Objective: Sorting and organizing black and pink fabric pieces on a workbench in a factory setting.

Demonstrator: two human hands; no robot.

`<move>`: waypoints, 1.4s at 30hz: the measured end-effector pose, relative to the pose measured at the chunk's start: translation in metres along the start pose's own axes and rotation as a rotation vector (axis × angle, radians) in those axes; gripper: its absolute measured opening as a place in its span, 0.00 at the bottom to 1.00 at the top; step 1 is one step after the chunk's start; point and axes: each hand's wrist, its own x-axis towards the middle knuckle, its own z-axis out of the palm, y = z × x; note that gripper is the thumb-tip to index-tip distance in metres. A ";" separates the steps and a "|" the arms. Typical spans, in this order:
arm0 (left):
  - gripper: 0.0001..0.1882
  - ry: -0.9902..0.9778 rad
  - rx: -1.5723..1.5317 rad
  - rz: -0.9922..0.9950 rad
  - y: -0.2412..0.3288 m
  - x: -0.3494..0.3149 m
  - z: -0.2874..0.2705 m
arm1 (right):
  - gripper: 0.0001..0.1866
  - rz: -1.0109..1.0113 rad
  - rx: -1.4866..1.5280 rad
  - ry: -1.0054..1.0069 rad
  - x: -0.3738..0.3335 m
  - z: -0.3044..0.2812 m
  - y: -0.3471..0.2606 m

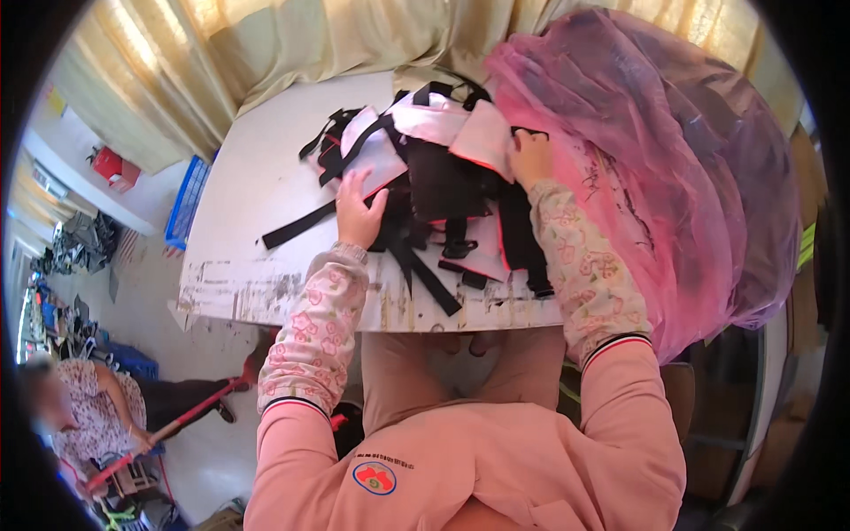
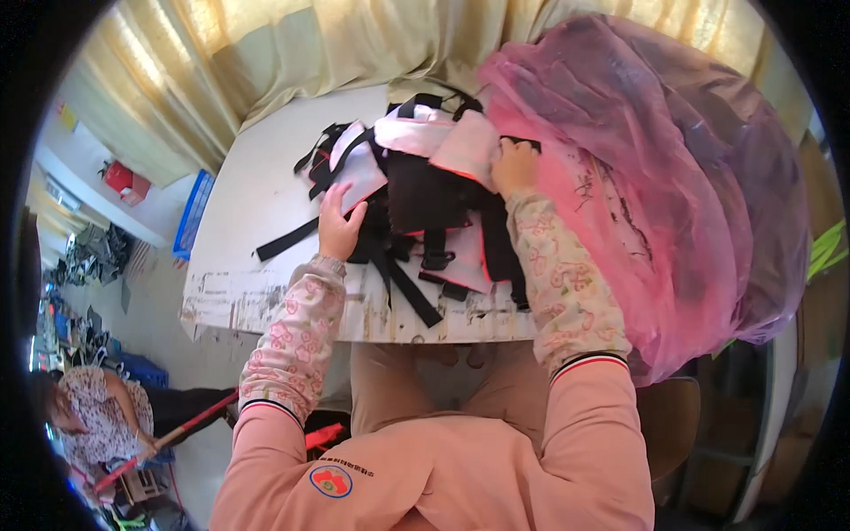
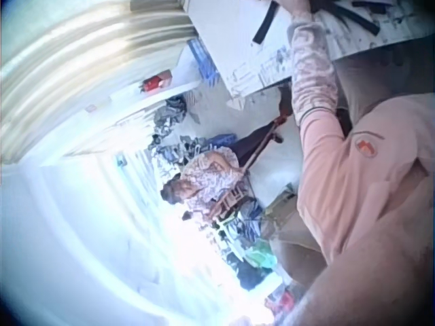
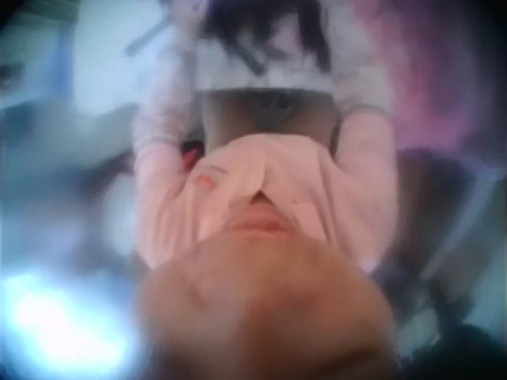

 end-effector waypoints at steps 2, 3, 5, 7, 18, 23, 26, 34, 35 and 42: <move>0.19 0.027 -0.122 0.017 0.025 -0.018 -0.024 | 0.29 -0.149 0.074 0.011 -0.010 -0.007 -0.010; 0.18 -0.004 -0.180 -0.011 0.038 -0.032 -0.035 | 0.33 -0.284 0.137 0.032 -0.013 -0.013 -0.017; 0.18 -0.014 -0.145 -0.004 0.041 -0.066 -0.050 | 0.34 -0.294 0.200 -0.104 -0.032 -0.022 -0.053; 0.21 -0.046 -0.086 0.015 0.044 -0.101 -0.050 | 0.31 -0.209 0.170 -0.298 -0.044 -0.026 -0.070; 0.39 -0.410 0.159 0.180 0.095 -0.162 -0.028 | 0.12 -0.262 -0.261 -0.286 -0.060 -0.025 -0.059; 0.40 -0.502 0.232 0.210 0.103 -0.161 0.007 | 0.10 -0.272 -0.207 -0.234 -0.055 -0.009 -0.021; 0.40 -0.583 0.216 0.104 0.099 -0.154 0.018 | 0.10 -0.110 -0.059 -0.084 -0.055 -0.022 -0.019; 0.41 -0.647 0.149 0.031 0.081 -0.129 0.055 | 0.12 0.225 1.282 0.248 -0.134 -0.135 -0.031; 0.42 -0.633 0.073 0.020 0.075 -0.127 0.059 | 0.13 0.226 1.271 0.256 -0.160 -0.149 -0.051; 0.19 -0.121 -0.481 -0.195 0.058 -0.154 0.041 | 0.17 0.539 1.801 -0.151 -0.306 -0.111 -0.075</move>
